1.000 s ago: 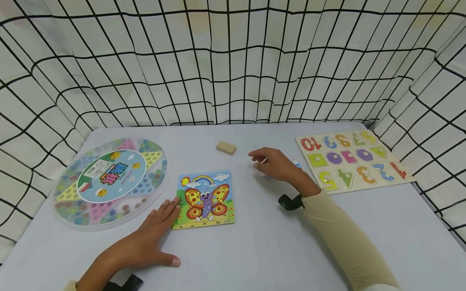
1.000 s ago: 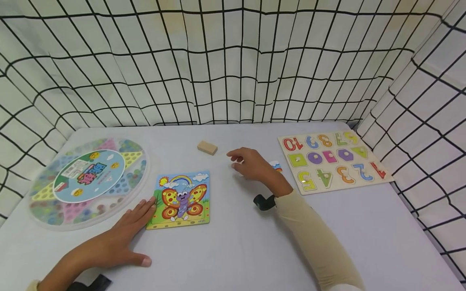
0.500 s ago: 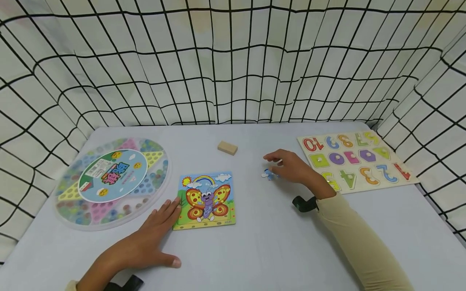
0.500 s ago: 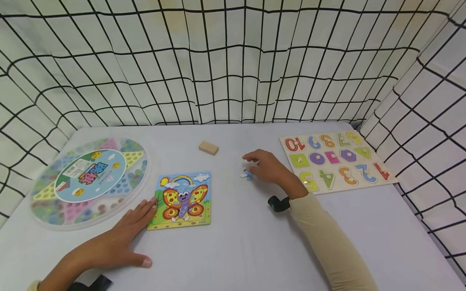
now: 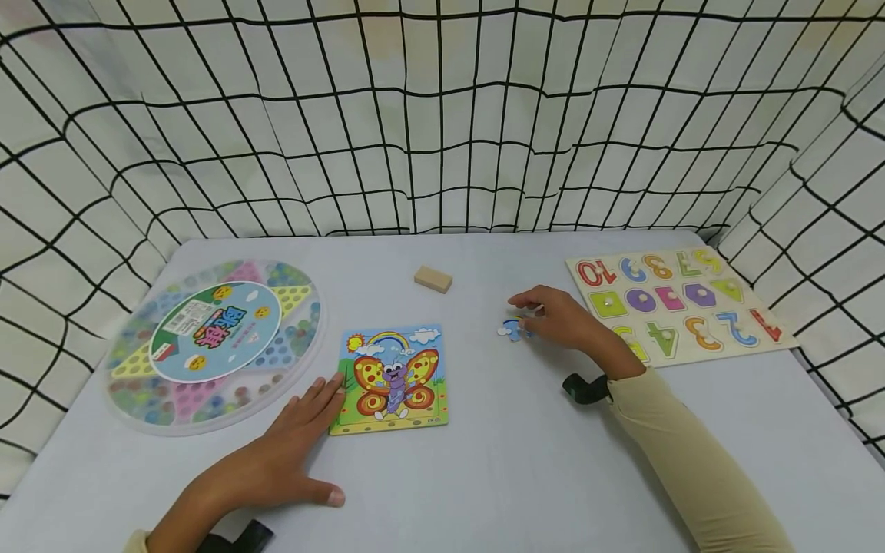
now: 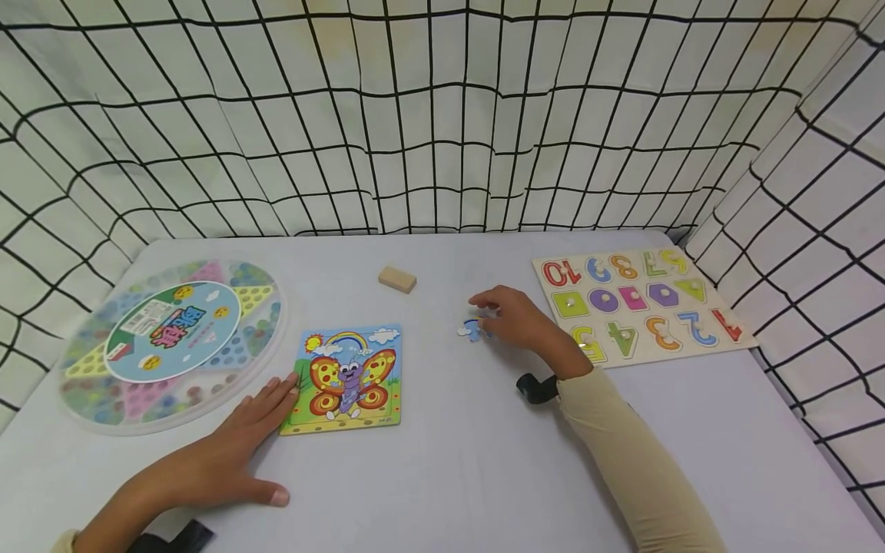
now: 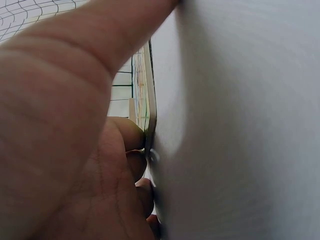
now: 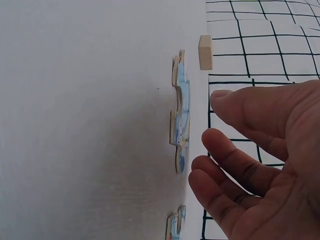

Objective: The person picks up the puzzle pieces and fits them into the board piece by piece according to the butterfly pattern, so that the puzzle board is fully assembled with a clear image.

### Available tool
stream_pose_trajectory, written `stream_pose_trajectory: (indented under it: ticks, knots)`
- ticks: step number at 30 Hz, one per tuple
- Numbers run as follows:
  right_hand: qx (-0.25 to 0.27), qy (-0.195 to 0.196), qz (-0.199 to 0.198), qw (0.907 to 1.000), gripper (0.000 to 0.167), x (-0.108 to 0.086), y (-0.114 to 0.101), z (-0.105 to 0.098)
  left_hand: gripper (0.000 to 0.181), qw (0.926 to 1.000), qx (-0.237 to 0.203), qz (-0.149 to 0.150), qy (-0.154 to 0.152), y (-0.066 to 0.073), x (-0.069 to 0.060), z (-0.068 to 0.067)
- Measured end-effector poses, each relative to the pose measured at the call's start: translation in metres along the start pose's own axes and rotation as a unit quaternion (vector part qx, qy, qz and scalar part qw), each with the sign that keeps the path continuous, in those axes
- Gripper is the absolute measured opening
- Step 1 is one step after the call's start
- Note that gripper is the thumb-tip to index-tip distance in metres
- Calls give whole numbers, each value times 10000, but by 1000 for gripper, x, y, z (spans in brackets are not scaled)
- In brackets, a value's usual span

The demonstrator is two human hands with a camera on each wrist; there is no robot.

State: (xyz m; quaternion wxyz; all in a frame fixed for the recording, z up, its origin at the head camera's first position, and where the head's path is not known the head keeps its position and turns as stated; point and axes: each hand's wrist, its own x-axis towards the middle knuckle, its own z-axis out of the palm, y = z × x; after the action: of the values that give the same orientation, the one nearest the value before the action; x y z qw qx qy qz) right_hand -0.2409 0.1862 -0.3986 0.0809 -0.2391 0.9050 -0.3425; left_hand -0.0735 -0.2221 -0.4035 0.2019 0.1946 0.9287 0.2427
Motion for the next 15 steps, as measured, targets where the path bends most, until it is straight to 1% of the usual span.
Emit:
stream_pose_trajectory:
  ticks: [5, 11, 15]
  knots:
    - [-35, -74, 73, 9999, 39, 0, 0, 0, 127, 10000, -5, 0, -13, 0, 0, 0]
    - [-166, -61, 13, 9998, 39, -1, 0, 0, 127, 10000, 17, -17, -36, 0, 1, 0]
    - [-260, -34, -5, 9997, 39, -2, 0, 0, 129, 9999, 51, -81, -35, -1, 1, 1]
